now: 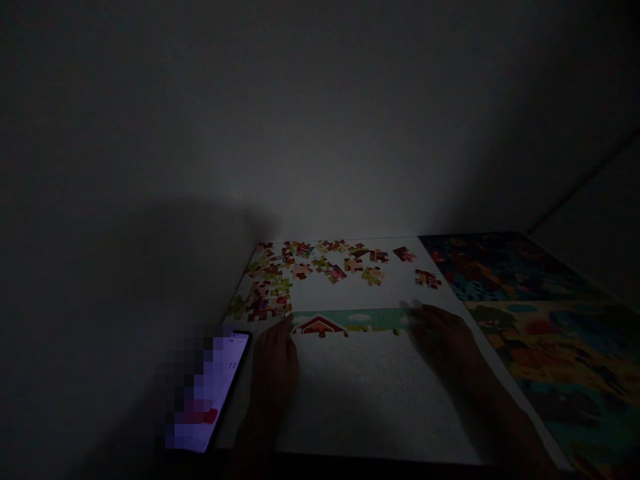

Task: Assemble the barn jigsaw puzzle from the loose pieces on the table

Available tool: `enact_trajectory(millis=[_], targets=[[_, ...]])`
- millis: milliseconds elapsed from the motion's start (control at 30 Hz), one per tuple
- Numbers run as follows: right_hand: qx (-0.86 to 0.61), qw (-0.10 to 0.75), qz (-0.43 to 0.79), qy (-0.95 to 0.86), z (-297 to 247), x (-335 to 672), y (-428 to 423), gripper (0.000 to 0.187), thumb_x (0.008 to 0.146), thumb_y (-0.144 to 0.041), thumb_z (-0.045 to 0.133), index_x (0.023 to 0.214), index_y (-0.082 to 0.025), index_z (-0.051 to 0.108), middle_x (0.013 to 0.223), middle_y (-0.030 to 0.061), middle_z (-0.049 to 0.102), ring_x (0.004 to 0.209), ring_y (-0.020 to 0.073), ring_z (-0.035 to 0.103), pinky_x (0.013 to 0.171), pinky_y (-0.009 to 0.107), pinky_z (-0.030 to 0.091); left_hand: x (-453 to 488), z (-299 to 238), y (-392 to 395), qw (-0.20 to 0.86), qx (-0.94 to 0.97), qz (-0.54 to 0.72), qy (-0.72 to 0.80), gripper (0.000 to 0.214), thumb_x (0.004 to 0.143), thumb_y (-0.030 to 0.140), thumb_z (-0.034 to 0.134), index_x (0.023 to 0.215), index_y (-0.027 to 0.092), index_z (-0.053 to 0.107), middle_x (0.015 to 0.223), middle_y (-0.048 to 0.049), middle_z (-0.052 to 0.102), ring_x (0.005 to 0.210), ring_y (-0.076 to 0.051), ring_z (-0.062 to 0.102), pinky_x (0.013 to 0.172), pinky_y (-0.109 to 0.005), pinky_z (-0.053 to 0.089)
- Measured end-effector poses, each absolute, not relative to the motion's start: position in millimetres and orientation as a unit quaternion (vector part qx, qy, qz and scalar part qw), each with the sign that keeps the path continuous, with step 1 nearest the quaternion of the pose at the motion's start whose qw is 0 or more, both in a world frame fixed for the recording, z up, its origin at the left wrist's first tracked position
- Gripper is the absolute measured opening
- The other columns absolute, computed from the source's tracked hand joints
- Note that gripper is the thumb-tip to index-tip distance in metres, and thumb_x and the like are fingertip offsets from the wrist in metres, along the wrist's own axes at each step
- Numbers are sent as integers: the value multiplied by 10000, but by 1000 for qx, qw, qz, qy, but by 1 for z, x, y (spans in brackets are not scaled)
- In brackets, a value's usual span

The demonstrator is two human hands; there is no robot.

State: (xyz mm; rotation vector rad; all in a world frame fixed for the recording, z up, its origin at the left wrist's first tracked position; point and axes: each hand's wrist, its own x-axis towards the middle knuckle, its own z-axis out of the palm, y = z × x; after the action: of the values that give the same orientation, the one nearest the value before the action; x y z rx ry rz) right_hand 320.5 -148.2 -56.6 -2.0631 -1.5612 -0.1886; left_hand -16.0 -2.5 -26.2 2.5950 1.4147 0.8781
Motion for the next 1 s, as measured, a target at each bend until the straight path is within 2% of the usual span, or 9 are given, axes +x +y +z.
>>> enact_trajectory(millis=[267,467,700,1000], targets=[[-781,280,-46,-556,-51,321,-155,344,918,-370,474,1156,-234,681,1252,115,643,1128,299,601,939,499,518,-17,-25,2,45,862,250,438,395,945,268,341,1196,140,618,1130,-119,696,1045,-249,629,937,-419,490],[-790,290,-10,-540,-36,312,-156,330,905,-319,493,1171,-239,672,1260,111,628,1155,295,582,967,506,505,-18,-25,2,49,877,203,432,428,951,335,325,1210,149,610,1167,-128,675,1073,-283,607,949,-466,476],[-804,294,-9,-517,-26,309,-158,327,904,-272,489,1180,-237,661,1266,109,614,1164,282,571,971,496,503,-19,-33,6,26,906,202,371,394,944,327,346,1180,195,633,1210,-123,650,1086,-294,593,936,-484,470],[-797,309,-7,-519,-36,319,-158,329,874,-281,489,1134,-234,685,1237,101,641,1139,293,592,971,481,494,-14,-30,4,-13,914,228,336,368,949,265,386,1198,171,641,1226,-142,639,1098,-288,582,919,-462,471]])
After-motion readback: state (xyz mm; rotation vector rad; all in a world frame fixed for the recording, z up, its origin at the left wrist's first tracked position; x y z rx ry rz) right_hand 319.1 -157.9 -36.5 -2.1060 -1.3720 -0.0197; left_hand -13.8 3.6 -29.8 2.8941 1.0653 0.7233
